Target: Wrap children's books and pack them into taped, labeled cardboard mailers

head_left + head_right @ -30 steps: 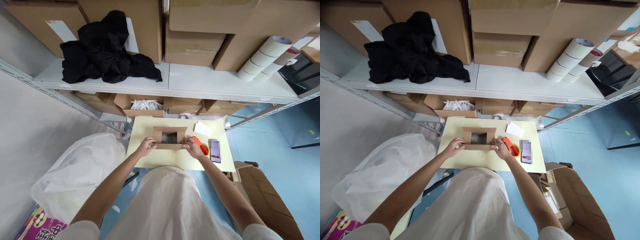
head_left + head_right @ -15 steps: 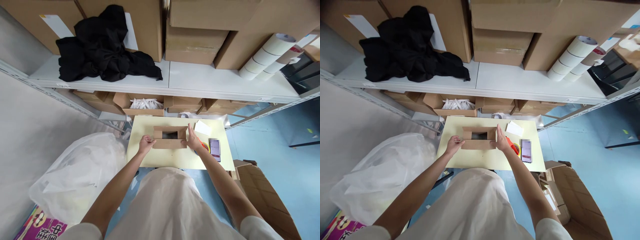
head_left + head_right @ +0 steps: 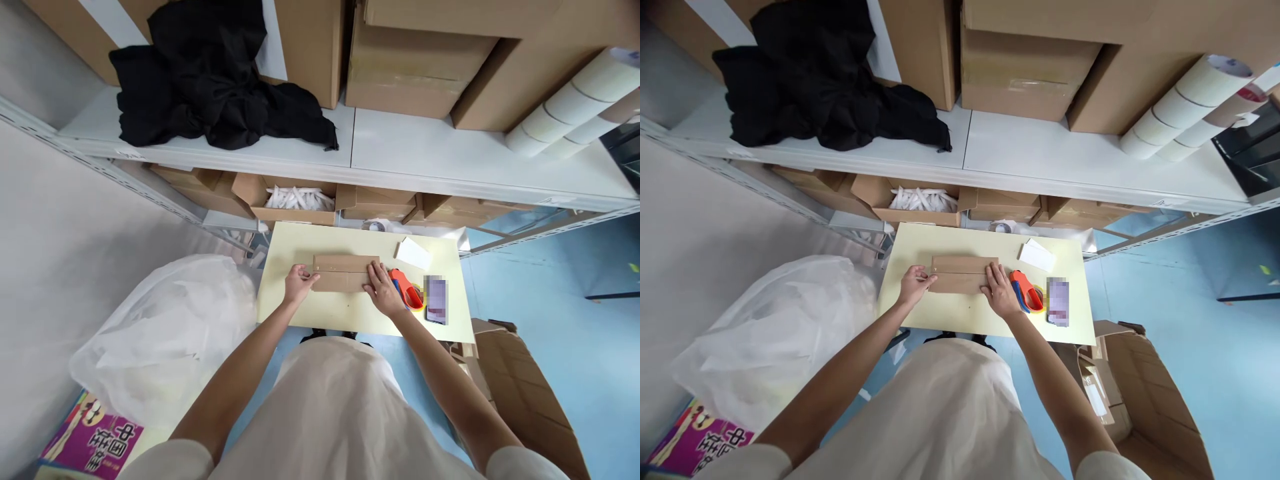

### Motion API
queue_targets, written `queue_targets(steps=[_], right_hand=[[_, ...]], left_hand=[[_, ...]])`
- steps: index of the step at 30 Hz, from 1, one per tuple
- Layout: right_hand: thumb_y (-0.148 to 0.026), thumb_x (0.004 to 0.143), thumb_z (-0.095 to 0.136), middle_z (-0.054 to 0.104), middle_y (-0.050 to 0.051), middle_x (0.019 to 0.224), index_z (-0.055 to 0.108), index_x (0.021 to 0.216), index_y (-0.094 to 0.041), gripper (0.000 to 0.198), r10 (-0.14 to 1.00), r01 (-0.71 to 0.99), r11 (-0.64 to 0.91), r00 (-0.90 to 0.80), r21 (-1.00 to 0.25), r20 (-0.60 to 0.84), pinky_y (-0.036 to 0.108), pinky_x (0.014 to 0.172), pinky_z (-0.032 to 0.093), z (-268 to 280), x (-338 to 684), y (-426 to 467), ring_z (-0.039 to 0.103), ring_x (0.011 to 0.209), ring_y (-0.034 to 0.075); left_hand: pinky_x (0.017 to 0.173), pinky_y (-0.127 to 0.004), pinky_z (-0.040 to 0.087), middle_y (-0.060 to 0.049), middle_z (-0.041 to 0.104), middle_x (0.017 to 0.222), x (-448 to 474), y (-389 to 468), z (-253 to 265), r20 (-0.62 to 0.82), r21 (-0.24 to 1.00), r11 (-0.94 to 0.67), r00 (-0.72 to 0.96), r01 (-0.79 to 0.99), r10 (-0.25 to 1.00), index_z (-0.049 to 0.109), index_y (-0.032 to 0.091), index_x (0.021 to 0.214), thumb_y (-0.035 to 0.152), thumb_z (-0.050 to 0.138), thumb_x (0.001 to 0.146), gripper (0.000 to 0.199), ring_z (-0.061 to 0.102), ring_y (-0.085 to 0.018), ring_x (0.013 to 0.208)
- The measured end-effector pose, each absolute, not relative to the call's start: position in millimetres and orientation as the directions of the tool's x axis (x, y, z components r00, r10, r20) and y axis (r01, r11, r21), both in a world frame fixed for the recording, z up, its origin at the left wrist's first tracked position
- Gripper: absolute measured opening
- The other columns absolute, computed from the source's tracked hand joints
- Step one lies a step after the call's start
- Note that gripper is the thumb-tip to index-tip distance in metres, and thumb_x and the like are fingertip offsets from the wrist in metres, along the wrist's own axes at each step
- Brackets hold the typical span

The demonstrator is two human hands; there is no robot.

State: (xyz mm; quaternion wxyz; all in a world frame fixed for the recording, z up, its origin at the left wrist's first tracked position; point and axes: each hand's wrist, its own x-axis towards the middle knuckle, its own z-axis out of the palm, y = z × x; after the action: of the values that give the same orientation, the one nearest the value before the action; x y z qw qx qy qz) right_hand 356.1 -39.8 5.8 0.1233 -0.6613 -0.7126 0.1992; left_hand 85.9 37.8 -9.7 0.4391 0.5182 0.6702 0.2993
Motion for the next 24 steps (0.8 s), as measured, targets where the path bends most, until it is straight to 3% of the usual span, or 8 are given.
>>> queue_targets(steps=[3,5,8,12,15,19,22,24], right_hand=[[-0.036,0.093,0.036,0.016,0.007,0.155,0.022,0.147,-0.025,0.056,0.988,0.907,0.002,-0.066,-0.420,-0.136,0.054,0.107,0.029,10,351,-41,0.015,0.141,0.031],[-0.036,0.094,0.035,0.016,0.005,0.155,0.025,0.146,-0.029,0.053,0.987,0.922,-0.029,-0.035,-0.387,-0.158,0.056,0.106,0.028,13,347,-42,0.017,0.141,0.031],[-0.036,0.094,0.035,0.018,0.003,0.155,0.026,0.145,-0.032,0.052,0.988,0.933,-0.052,-0.004,-0.355,-0.154,0.059,0.107,0.022,14,344,-45,0.016,0.141,0.032],[-0.036,0.093,0.036,0.017,0.003,0.155,0.027,0.145,-0.032,0.052,0.991,0.928,-0.049,-0.001,-0.370,-0.133,0.059,0.108,0.019,11,343,-44,0.013,0.141,0.033],[-0.036,0.093,0.037,0.018,0.004,0.155,0.030,0.144,-0.030,0.051,0.993,0.915,-0.040,-0.009,-0.401,-0.119,0.058,0.108,0.020,9,342,-41,0.012,0.141,0.034],[-0.040,0.092,0.036,0.018,0.009,0.154,0.030,0.143,-0.026,0.053,0.999,0.866,0.001,-0.024,-0.500,-0.039,0.053,0.105,0.028,4,353,-52,0.017,0.140,0.032],[-0.043,0.091,0.037,0.033,0.017,0.145,0.032,0.141,-0.017,0.056,0.988,0.832,-0.084,0.139,-0.548,0.061,0.048,0.100,0.035,-10,380,-75,0.033,0.132,0.031],[-0.042,0.090,0.041,0.047,0.020,0.131,0.039,0.135,-0.013,0.053,0.958,0.819,-0.228,0.286,-0.526,0.031,0.048,0.097,0.038,-20,402,-91,0.042,0.124,0.032]], left_hand=[[0.069,-0.032,0.052,-0.005,0.063,0.085,86,40,-3,-0.240,0.812,0.233,-0.058,0.535,0.969,0.055,0.016,0.104,0.034,0.074,0.064,0.048,0.065,-0.017,0.070],[0.080,-0.037,0.051,-0.010,0.062,0.100,87,39,7,-0.130,0.757,0.099,0.001,0.645,0.991,0.055,0.016,0.108,0.032,0.072,0.068,0.046,0.064,-0.022,0.088],[0.102,-0.044,0.036,-0.014,0.054,0.125,96,32,25,0.054,0.600,-0.204,0.216,0.773,0.975,0.055,0.018,0.115,0.027,0.063,0.077,0.040,0.047,-0.029,0.122],[0.113,-0.050,0.016,-0.012,0.036,0.147,120,16,37,0.020,0.451,-0.473,0.521,0.757,0.853,0.047,0.019,0.131,0.033,0.056,0.083,0.050,0.024,-0.031,0.138],[0.113,-0.051,0.011,-0.013,0.032,0.149,133,8,31,-0.045,0.380,-0.518,0.575,0.766,0.817,0.040,0.017,0.137,0.035,0.055,0.083,0.059,0.021,-0.032,0.140],[0.113,-0.048,0.016,-0.013,0.035,0.147,134,4,19,-0.073,0.275,-0.524,0.561,0.806,0.825,0.037,0.017,0.140,0.041,0.047,0.087,0.059,0.025,-0.030,0.139],[0.113,-0.048,0.018,-0.012,0.035,0.147,133,2,15,-0.080,0.203,-0.537,0.560,0.819,0.825,0.035,0.015,0.141,0.044,0.041,0.089,0.060,0.025,-0.029,0.139],[0.113,-0.047,0.019,-0.012,0.035,0.147,133,1,14,-0.084,0.169,-0.535,0.553,0.828,0.829,0.035,0.014,0.141,0.044,0.040,0.090,0.060,0.026,-0.028,0.139]])
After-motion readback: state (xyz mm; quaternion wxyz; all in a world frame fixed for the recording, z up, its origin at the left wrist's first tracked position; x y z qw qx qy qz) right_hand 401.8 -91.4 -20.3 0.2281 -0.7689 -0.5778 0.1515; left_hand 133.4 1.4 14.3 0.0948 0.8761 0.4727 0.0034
